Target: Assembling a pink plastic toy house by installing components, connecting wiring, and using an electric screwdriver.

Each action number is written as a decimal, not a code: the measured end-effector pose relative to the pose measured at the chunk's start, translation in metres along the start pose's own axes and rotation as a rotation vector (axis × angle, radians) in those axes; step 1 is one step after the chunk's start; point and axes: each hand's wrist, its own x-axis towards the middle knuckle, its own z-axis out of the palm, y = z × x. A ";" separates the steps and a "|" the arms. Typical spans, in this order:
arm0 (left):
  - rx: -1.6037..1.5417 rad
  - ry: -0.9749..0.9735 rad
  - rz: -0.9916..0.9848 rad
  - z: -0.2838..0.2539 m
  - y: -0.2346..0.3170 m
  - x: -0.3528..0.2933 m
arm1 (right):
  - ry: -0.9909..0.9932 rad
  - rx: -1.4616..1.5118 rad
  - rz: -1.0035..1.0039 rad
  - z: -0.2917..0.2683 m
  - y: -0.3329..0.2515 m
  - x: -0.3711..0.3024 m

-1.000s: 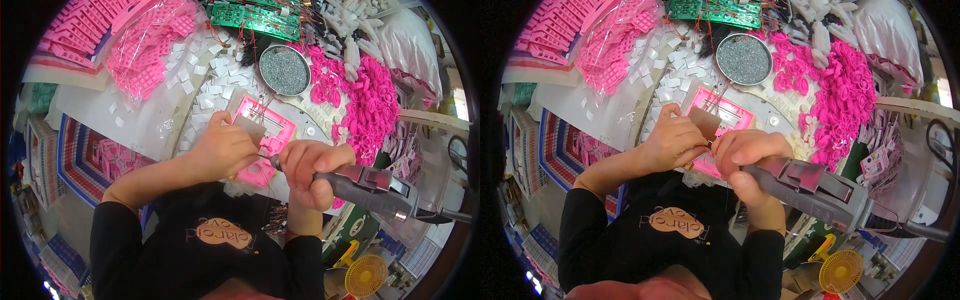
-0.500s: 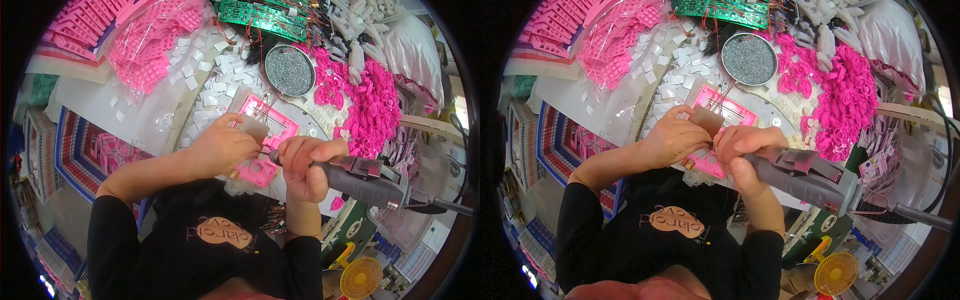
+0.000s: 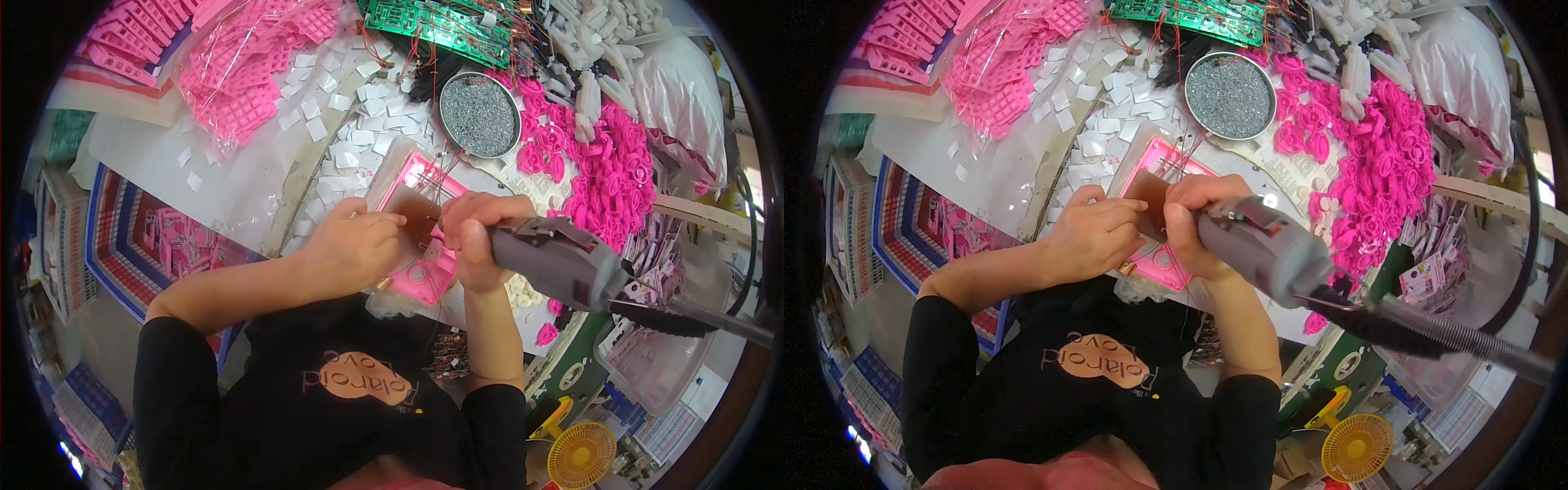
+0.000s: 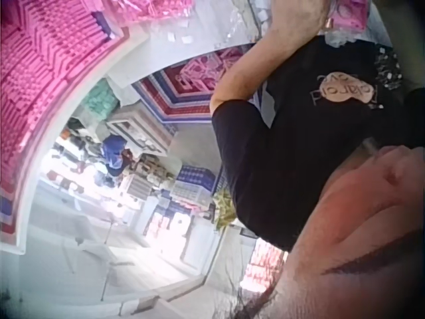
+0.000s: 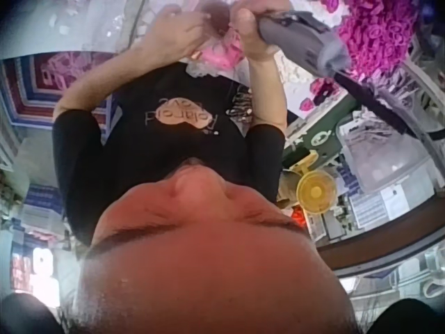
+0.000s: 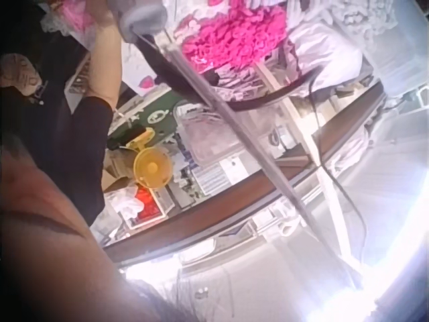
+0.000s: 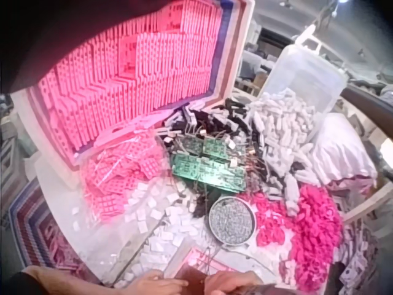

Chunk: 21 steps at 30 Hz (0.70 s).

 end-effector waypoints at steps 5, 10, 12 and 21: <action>-0.070 0.006 -0.079 -0.001 0.003 -0.003 | -0.039 -0.055 0.012 0.002 0.002 0.000; -0.225 -0.013 -0.190 -0.002 -0.001 -0.004 | 0.028 -0.170 0.022 -0.002 -0.010 0.004; -0.284 0.019 -0.223 -0.002 -0.004 -0.003 | -0.071 0.169 -0.035 0.007 -0.030 0.013; -0.388 0.103 -0.215 -0.004 -0.002 0.008 | -0.109 0.275 0.071 0.011 -0.045 -0.001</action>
